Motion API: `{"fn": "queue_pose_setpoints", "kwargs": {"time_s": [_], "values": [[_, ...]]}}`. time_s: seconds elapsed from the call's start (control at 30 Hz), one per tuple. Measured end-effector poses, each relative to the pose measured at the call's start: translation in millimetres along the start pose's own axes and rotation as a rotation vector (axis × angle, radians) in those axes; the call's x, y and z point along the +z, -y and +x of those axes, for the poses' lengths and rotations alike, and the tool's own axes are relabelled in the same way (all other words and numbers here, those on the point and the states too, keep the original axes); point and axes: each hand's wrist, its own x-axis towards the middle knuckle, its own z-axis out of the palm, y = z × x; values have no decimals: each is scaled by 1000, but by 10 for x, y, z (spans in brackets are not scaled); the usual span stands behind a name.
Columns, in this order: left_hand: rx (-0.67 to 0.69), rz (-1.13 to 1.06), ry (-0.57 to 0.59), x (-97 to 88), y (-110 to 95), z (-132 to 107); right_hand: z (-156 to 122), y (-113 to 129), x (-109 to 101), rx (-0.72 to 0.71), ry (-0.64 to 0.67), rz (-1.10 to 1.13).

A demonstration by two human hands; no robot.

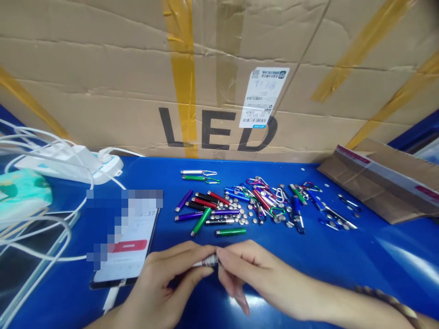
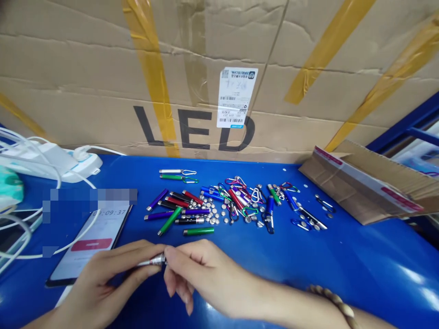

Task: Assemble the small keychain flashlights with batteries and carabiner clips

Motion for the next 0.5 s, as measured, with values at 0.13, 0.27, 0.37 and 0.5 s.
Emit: {"fn": "queue_pose_setpoints", "kwargs": {"time_s": [0.13, 0.27, 0.37, 0.5], "values": [[60, -7, 28, -22, -40, 13, -106, 107, -60, -187, -61, -498], [134, 64, 60, -9, 2, -20, -110, 114, -112, -339, -13, -882], [185, 142, 63, 8, 43, -50, -76, 74, -118, -395, -11, -1067], [313, 280, 67, -3, 35, -75, -85, 62, -92, -382, 33, -1064]]}}
